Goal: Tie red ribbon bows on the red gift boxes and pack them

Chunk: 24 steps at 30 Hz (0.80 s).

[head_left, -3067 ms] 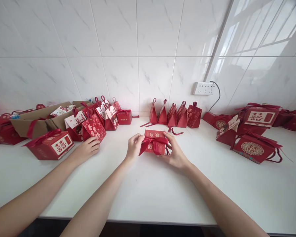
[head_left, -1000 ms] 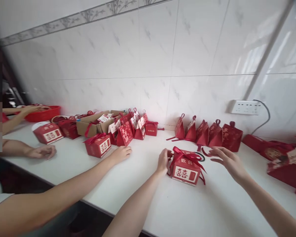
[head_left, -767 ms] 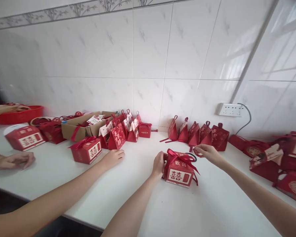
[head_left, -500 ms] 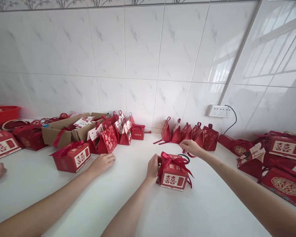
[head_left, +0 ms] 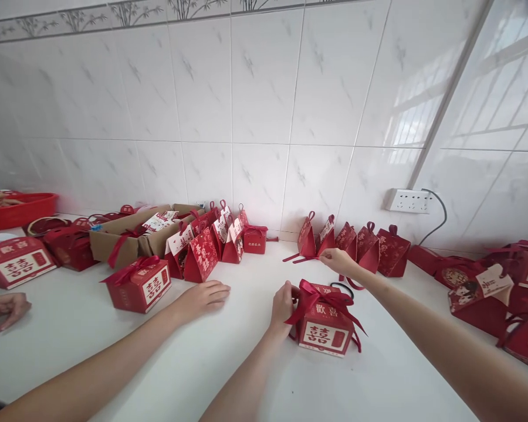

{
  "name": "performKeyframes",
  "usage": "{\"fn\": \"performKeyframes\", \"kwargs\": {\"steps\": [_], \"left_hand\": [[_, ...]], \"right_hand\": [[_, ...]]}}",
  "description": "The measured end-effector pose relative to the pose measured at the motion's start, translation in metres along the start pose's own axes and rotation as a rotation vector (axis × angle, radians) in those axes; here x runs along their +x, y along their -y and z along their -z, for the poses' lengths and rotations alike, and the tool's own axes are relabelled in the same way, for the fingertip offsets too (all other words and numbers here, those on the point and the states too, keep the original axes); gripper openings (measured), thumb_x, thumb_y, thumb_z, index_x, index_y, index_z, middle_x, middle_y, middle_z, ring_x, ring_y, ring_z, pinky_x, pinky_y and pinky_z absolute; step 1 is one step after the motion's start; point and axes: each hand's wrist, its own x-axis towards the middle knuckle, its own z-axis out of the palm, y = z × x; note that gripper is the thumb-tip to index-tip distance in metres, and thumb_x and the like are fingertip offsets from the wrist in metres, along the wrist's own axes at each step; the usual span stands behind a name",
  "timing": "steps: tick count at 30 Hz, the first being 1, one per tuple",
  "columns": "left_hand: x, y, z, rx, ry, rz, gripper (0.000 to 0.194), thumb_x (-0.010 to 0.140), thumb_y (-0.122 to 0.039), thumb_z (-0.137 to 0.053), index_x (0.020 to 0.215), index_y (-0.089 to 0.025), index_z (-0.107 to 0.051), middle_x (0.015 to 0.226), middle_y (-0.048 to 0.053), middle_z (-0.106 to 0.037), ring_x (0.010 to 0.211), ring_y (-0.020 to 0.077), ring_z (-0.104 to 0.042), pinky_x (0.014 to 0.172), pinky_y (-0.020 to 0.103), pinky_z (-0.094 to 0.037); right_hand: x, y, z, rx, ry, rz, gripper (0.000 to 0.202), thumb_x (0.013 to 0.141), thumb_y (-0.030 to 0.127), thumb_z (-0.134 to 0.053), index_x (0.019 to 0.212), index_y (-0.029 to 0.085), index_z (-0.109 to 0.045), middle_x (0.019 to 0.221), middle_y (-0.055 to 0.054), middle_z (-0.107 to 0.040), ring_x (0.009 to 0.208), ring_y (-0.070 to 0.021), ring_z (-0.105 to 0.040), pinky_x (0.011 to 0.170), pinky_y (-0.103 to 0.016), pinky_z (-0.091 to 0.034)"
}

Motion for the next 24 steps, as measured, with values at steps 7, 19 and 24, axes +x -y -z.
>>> {"fn": "performKeyframes", "kwargs": {"steps": [7, 19, 24], "left_hand": [[0.008, 0.006, 0.006, 0.165, 0.191, 0.143, 0.014, 0.070, -0.036, -0.065, 0.063, -0.028, -0.057, 0.071, 0.007, -0.068, 0.081, 0.0253, -0.067, 0.070, 0.038, -0.054], [-0.063, 0.008, -0.097, 0.307, 0.197, 0.107, 0.036, 0.083, -0.053, -0.047, 0.070, -0.022, -0.061, 0.077, 0.004, -0.068, 0.086, 0.0200, -0.062, 0.083, 0.038, -0.046], [-0.058, 0.079, -0.188, 0.261, 0.122, 0.057, 0.049, 0.085, -0.050, -0.029, 0.058, -0.018, -0.053, 0.069, 0.008, -0.065, 0.070, 0.0192, -0.060, 0.072, 0.034, -0.047]], "right_hand": [[-0.018, -0.014, -0.002, -0.019, 0.037, -0.043, 0.024, 0.083, 0.021, -0.048, 0.089, 0.015, -0.071, 0.087, -0.007, -0.072, 0.072, -0.0168, -0.066, 0.062, -0.021, -0.046], [-0.036, -0.042, -0.022, -0.034, 0.077, -0.003, 0.021, 0.074, 0.017, -0.047, 0.059, 0.017, -0.063, 0.070, -0.008, -0.069, 0.073, -0.0225, -0.065, 0.069, -0.029, -0.045], [-0.046, -0.054, -0.043, 0.029, 0.061, 0.130, 0.008, 0.068, 0.022, -0.052, 0.062, 0.023, -0.057, 0.081, -0.017, -0.067, 0.080, -0.0298, -0.064, 0.075, -0.038, -0.047]]}}
